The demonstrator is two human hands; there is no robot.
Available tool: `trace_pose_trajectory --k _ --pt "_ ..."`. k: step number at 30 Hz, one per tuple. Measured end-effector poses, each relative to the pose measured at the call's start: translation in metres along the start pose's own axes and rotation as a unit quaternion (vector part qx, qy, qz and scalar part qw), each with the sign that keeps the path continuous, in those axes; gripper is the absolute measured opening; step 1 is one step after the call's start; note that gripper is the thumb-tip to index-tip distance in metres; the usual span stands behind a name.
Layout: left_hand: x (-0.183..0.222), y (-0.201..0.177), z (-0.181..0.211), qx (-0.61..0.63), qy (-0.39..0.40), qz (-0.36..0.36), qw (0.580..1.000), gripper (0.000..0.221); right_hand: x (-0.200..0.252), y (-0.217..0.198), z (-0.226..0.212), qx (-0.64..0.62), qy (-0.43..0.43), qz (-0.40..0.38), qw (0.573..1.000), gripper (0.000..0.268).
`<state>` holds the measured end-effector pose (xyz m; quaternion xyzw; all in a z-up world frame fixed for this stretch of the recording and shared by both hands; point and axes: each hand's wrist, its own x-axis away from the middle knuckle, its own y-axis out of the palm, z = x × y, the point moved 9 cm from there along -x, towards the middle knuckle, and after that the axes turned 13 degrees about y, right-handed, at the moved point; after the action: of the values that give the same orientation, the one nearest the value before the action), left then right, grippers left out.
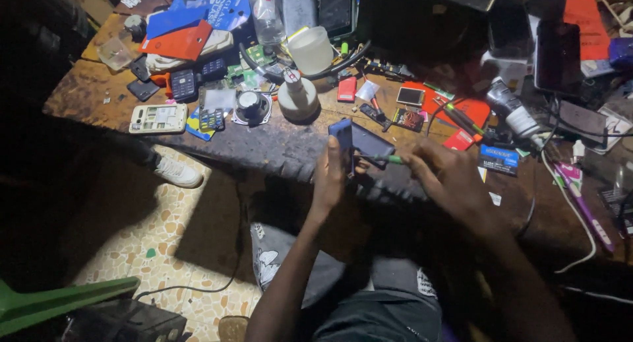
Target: Disassembling and inspecting a mobile phone using a screwdriver and prying tools on a cluttered workbench.
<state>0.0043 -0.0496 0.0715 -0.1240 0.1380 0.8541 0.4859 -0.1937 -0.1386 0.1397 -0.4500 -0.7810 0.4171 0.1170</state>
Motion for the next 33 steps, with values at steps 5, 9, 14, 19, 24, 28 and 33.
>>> trace_pose_trajectory --k 5,9,14,19,24,28,33 --pt "-0.002 -0.004 -0.024 0.001 -0.021 0.008 1.0 0.073 0.003 -0.01 -0.02 -0.042 -0.03 0.025 0.998 0.014" --pt "0.0 0.001 -0.043 0.027 -0.027 0.007 0.999 0.076 0.003 -0.02 -0.041 -0.076 -0.035 0.011 0.996 0.031" --pt "0.0 0.006 -0.036 0.063 -0.06 0.007 0.996 0.073 0.004 -0.02 -0.03 -0.054 0.004 0.014 0.998 0.016" --pt "-0.006 0.005 -0.024 0.092 -0.052 0.027 0.994 0.073 0.001 -0.012 -0.029 -0.058 -0.008 -0.01 0.998 0.015" --pt "-0.006 0.009 -0.013 0.057 -0.027 0.013 0.998 0.07 0.005 -0.002 0.0 -0.094 0.043 0.001 0.995 0.019" --pt "-0.008 0.004 -0.007 0.065 -0.036 0.02 0.997 0.071 0.003 0.003 0.002 -0.092 0.055 -0.012 0.994 0.022" --pt "-0.017 0.008 -0.039 0.112 -0.044 0.012 0.993 0.07 -0.004 -0.006 0.004 -0.097 0.037 0.015 0.995 0.03"
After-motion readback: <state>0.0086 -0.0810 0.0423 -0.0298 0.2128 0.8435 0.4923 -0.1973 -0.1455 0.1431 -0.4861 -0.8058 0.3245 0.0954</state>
